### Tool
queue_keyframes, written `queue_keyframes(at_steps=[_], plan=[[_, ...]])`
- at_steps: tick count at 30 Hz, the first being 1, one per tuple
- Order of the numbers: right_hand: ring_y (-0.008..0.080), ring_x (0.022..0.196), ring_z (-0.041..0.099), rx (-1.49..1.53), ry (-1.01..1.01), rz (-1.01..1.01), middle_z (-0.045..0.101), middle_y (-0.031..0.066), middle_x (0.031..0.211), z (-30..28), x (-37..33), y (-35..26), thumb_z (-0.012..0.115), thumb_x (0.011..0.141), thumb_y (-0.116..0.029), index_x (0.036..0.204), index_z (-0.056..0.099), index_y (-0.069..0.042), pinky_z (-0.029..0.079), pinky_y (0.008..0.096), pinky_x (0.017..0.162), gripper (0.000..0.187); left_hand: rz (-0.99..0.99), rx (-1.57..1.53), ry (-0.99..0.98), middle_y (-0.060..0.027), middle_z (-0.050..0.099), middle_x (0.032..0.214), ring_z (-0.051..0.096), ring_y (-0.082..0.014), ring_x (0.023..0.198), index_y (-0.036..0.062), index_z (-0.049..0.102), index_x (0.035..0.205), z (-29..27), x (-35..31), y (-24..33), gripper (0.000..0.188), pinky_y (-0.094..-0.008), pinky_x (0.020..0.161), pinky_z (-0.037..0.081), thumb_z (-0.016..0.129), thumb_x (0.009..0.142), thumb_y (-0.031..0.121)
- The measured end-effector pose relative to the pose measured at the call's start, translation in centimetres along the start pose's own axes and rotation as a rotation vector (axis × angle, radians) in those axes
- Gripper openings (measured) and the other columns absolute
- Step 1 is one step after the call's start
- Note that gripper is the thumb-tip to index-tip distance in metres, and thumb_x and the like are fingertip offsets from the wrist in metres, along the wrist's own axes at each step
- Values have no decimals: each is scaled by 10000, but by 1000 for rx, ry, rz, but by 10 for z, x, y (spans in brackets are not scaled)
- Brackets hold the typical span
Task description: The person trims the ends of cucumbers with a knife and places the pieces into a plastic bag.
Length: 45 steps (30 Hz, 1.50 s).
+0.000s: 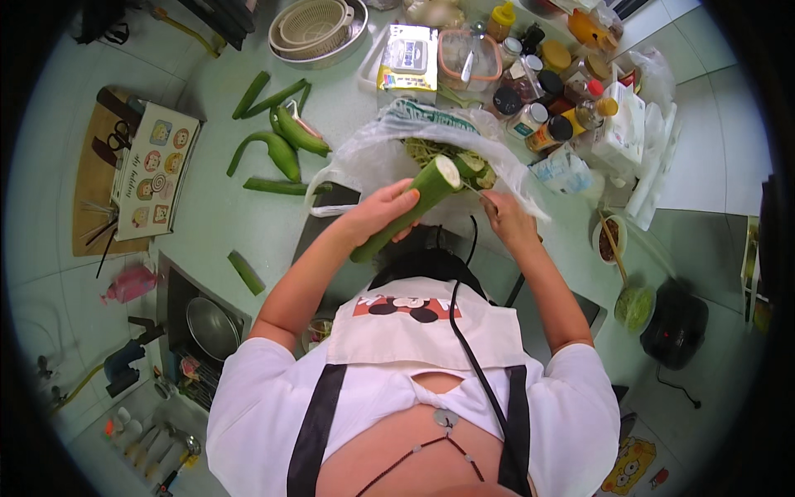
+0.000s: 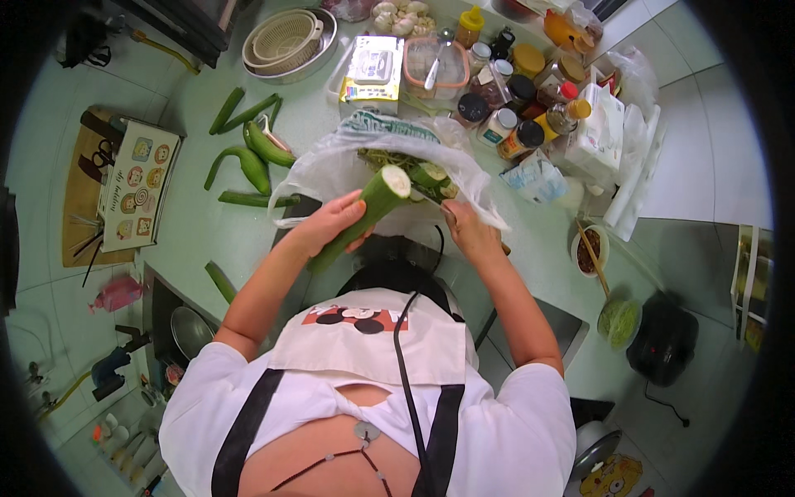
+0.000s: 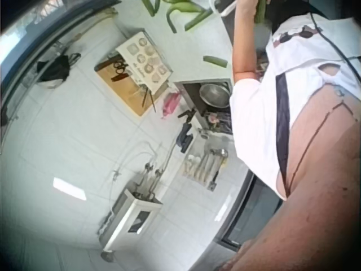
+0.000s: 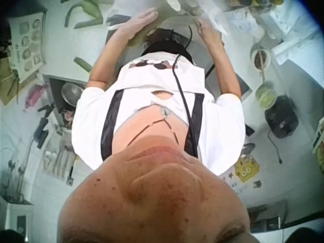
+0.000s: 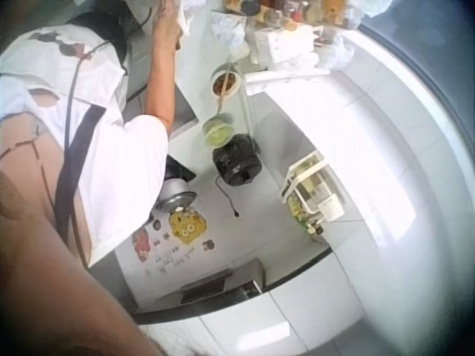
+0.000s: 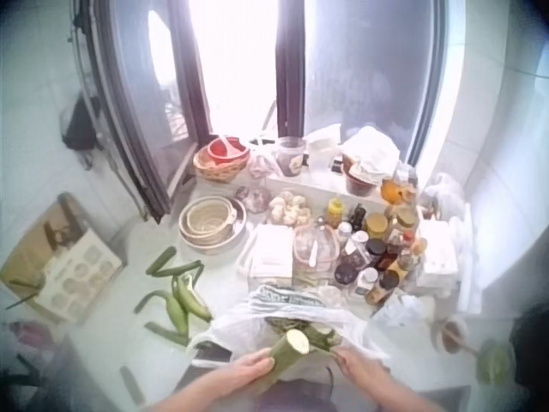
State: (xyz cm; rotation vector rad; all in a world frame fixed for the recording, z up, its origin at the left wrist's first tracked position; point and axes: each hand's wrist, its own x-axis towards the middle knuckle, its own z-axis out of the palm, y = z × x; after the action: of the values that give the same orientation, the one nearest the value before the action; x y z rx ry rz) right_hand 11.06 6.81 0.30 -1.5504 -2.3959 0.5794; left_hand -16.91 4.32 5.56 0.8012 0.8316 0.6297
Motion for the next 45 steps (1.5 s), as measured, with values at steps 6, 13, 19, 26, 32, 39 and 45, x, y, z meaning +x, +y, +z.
queue_keyframes(at_steps=[6,13,19,26,32,39,45], plan=[[331,774,582,94,15,85,598,115,791,-18,2,-24,530,869,-274,973,607,-163,458,428,639,171,128,4,13,-52,544,849,525,-128,645,90,390,1266,-7,-8,-16,577,-249,572,416,545,854,463],[326,727,582,98,-13,97,602,106,752,-36,-1,-45,584,828,-258,921,627,-135,460,396,619,161,146,-48,26,-69,540,858,528,-145,644,75,400,1238,-26,-44,-18,594,-261,572,425,561,835,481],[339,671,568,147,69,42,608,122,743,-38,-1,-68,608,805,-222,844,628,-70,455,358,593,158,240,-65,196,-71,539,858,524,-150,631,66,432,1153,-53,-106,-35,560,-268,559,428,643,777,423],[323,656,576,301,128,-124,605,138,736,-27,4,-122,621,788,-126,845,615,-30,454,335,592,112,295,-251,669,-42,547,850,544,-130,670,72,432,1167,-84,-173,-70,432,-263,599,451,614,820,252],[205,600,573,411,-28,-126,614,121,733,-13,16,-176,647,760,-74,909,630,-28,450,277,591,157,210,32,1259,-74,532,905,551,-158,728,32,372,1205,-134,-189,-133,499,-290,633,471,609,775,120],[210,542,548,343,-236,-132,592,119,649,12,20,-225,675,745,-157,914,648,-75,437,281,552,190,2,508,1601,-297,274,1311,376,-415,1172,10,171,1370,-172,-193,-155,757,-403,963,361,580,733,25],[223,505,538,262,-242,-61,572,122,593,28,28,-242,677,746,-198,924,652,-85,425,312,521,212,-28,860,1643,-282,226,1360,307,-436,1223,22,246,1345,-175,-189,-164,670,-426,1009,307,512,734,-49]])
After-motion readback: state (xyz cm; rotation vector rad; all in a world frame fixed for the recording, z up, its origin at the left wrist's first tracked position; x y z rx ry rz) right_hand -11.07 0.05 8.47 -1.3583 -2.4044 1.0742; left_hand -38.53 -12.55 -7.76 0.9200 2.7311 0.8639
